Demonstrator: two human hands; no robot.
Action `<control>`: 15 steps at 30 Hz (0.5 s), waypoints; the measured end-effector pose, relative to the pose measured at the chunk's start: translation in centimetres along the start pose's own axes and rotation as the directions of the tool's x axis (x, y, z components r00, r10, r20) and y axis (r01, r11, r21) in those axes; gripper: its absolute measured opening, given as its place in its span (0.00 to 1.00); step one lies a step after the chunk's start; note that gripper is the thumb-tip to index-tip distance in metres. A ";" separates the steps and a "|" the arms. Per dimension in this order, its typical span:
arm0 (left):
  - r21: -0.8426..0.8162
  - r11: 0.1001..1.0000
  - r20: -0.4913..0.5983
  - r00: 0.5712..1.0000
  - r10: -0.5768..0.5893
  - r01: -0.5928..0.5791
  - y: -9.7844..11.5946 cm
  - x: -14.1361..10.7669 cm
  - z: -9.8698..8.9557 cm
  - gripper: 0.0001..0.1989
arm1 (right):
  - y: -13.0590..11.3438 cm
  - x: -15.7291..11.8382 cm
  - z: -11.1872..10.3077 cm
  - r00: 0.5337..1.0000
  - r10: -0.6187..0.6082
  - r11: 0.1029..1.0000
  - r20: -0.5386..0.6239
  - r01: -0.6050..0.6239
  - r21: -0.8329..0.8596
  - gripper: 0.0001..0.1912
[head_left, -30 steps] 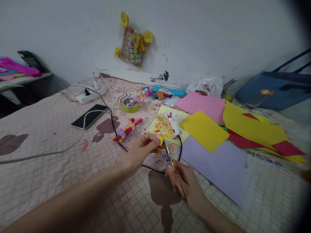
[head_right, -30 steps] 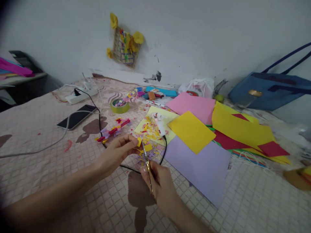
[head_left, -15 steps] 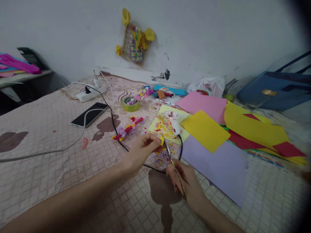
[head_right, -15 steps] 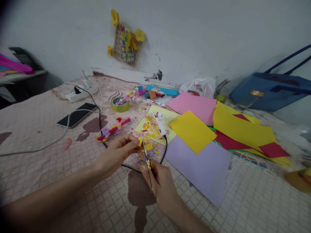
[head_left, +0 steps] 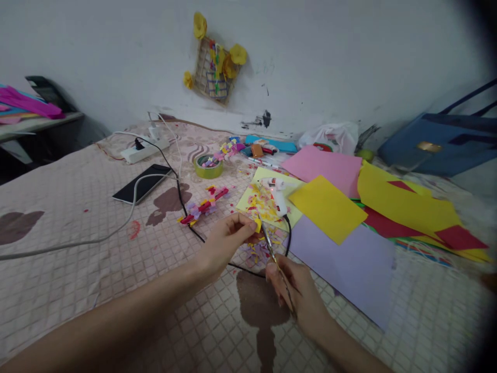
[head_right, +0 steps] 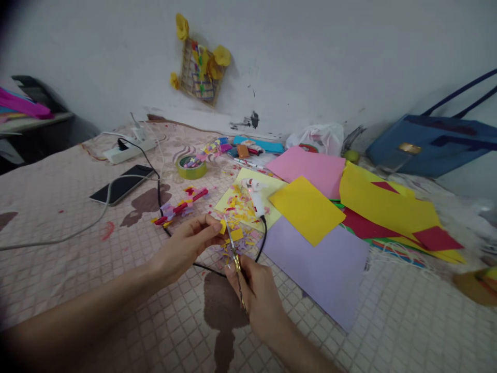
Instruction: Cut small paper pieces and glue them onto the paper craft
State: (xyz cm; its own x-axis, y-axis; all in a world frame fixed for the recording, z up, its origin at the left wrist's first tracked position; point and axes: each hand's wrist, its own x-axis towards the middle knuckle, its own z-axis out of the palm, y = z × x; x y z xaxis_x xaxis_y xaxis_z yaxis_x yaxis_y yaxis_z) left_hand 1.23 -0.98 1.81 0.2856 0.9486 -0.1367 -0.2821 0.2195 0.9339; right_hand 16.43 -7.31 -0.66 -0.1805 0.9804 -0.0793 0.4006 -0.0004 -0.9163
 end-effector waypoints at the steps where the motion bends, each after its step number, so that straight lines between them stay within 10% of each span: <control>1: -0.004 1.000 0.002 1.000 -0.002 0.002 0.0 0.0 0.0 0.09 | 0.0 0.0 0.0 1.000 0.000 1.000 0.000 0.000 0.000 0.22; 15: 0.049 0.999 0.051 0.999 -0.008 0.006 0.0 0.5 -0.6 0.09 | 0.1 0.0 0.0 1.000 0.010 1.000 -0.004 -0.010 -0.007 0.21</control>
State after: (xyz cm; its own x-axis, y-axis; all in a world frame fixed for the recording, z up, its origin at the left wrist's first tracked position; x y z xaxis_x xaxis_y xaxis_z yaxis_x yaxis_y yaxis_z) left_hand 0.82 -0.39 1.59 0.3339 0.9340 -0.1275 -0.2355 0.2136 0.9481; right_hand 16.46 -7.36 -0.74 -0.1727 0.9812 -0.0867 0.4090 -0.0087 -0.9125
